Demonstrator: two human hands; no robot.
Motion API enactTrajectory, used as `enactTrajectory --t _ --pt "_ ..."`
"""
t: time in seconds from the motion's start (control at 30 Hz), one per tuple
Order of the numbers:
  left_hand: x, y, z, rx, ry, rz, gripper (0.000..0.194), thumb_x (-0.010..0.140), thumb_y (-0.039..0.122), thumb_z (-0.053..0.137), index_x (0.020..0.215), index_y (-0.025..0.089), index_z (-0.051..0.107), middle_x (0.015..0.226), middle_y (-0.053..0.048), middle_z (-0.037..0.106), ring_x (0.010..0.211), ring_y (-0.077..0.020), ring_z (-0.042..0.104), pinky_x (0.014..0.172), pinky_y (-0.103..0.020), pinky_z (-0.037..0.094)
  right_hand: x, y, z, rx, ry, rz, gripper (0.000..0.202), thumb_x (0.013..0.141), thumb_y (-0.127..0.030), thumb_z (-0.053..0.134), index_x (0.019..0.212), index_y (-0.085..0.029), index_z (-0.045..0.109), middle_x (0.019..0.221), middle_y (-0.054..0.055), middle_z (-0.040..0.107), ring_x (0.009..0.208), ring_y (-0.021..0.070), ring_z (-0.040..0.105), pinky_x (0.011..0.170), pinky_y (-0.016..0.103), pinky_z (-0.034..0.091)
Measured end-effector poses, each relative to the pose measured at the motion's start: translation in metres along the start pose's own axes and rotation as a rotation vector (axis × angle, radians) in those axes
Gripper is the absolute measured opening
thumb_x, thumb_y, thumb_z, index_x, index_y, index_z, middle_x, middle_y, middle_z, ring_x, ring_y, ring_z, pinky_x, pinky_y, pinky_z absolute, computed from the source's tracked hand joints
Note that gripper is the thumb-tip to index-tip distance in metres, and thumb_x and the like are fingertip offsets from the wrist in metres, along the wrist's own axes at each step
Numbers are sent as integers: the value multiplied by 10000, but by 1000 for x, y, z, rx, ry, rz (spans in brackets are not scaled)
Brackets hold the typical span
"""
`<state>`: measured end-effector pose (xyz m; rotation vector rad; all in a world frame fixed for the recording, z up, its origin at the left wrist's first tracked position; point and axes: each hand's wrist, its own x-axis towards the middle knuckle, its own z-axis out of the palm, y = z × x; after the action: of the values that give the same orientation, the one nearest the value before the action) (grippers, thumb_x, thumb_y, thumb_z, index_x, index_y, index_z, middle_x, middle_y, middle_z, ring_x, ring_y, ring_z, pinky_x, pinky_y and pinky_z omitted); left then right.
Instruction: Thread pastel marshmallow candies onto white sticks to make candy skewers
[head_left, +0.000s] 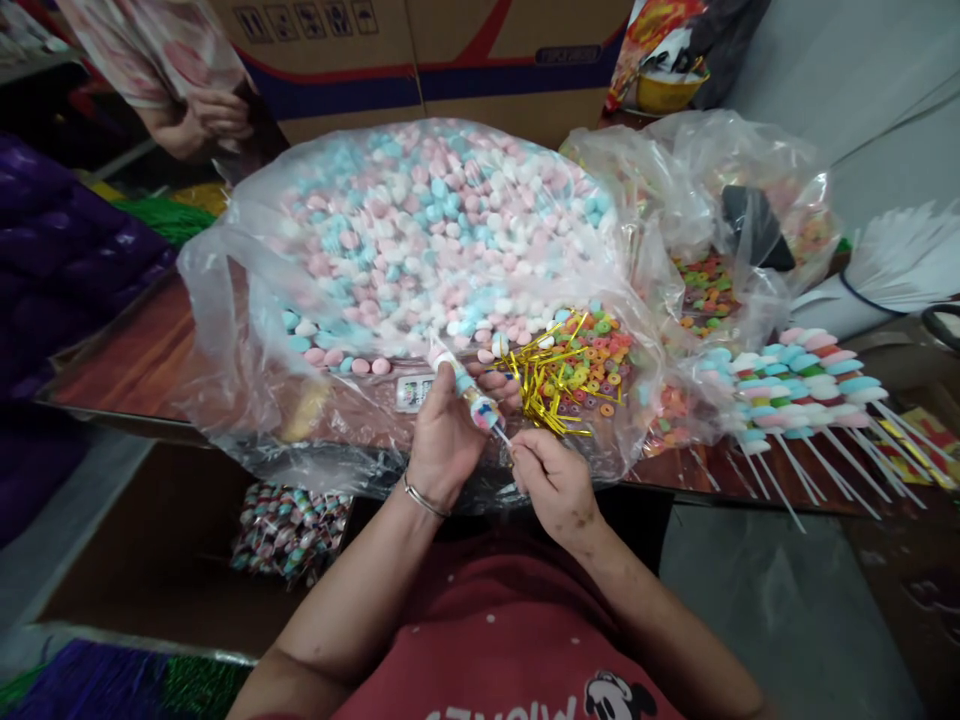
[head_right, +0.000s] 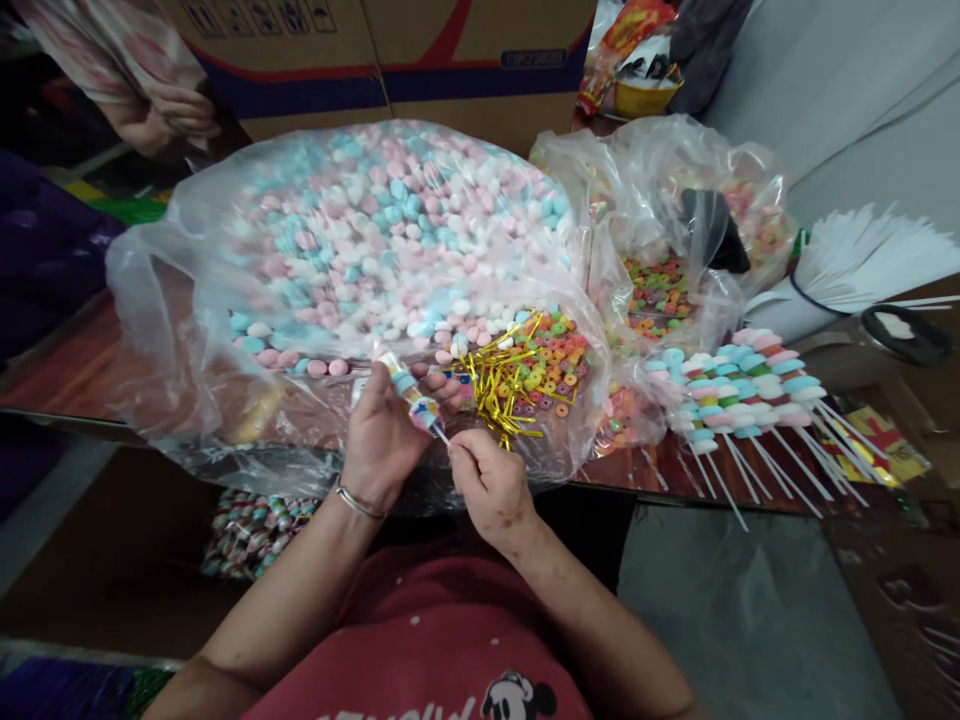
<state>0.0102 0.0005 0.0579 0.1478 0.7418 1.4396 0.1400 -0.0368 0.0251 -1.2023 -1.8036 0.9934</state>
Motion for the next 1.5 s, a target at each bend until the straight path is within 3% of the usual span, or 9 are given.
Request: enactTrajectory --t 0.07,0.23,0.4,0.63,0.87,1.0,1.17,1.37,1.5 --pt "3 2 -1 -31 15 2 296 873 421 648 767 145 627 641 -9 632 631 -150 661 706 -313 551 1 -5 -3 -58 -3 -73 211 956 -264 435 833 -203 596 584 -28 586 532 110 555 567 216 456" --pt "6 -5 -4 -7 -28 64 231 786 341 746 774 146 623 603 38 563 584 -102 610 572 -206 491 12 -10 -9 -290 228 -309 153 931 -262 521 1032 -192 611 901 74 675 847 196 631 786 332 527" --pt "3 -12 -5 77 -46 108 258 680 294 818 758 129 636 602 17 605 522 -84 570 424 -146 376 23 -10 -9 -382 220 -458 120 951 -186 498 958 -184 617 880 74 655 845 189 607 787 317 525" --pt "7 -10 -3 -51 52 1 258 883 260 644 668 129 591 562 19 553 543 -98 590 651 -248 547 17 -8 -8 -571 283 -538 226 969 -153 413 805 -195 562 699 42 564 687 180 505 653 300 446" --pt "16 -4 -2 -70 160 66 315 966 232 513 674 134 576 559 21 557 552 -97 603 772 -302 567 2 -4 -23 -430 144 -350 165 969 -277 461 899 -177 571 780 46 611 750 178 569 680 286 452" --pt "11 -5 2 -106 92 87 218 910 284 619 751 135 609 611 27 588 573 -87 603 745 -276 555 -3 0 -18 -548 67 -301 302 996 -253 379 764 -190 563 674 36 611 640 169 562 611 284 403" --pt "0 -20 6 -29 -112 116 283 720 305 822 726 146 587 562 80 495 499 -56 524 661 -233 516 0 1 -8 -309 93 -125 274 979 -243 355 770 -209 528 673 12 628 598 129 562 580 241 407" --pt "-4 -32 5 73 -102 206 322 692 373 832 740 161 594 602 55 526 692 -120 638 692 -224 494 6 -2 -4 -130 110 -10 286 959 -288 359 722 -217 502 632 -2 590 563 124 535 543 235 400" --pt "-9 -41 1 128 -100 162 304 704 408 814 763 156 654 683 7 624 759 -144 646 781 -261 499 10 -1 2 -71 109 -25 273 953 -289 369 819 -206 591 735 34 655 680 160 612 632 266 468"
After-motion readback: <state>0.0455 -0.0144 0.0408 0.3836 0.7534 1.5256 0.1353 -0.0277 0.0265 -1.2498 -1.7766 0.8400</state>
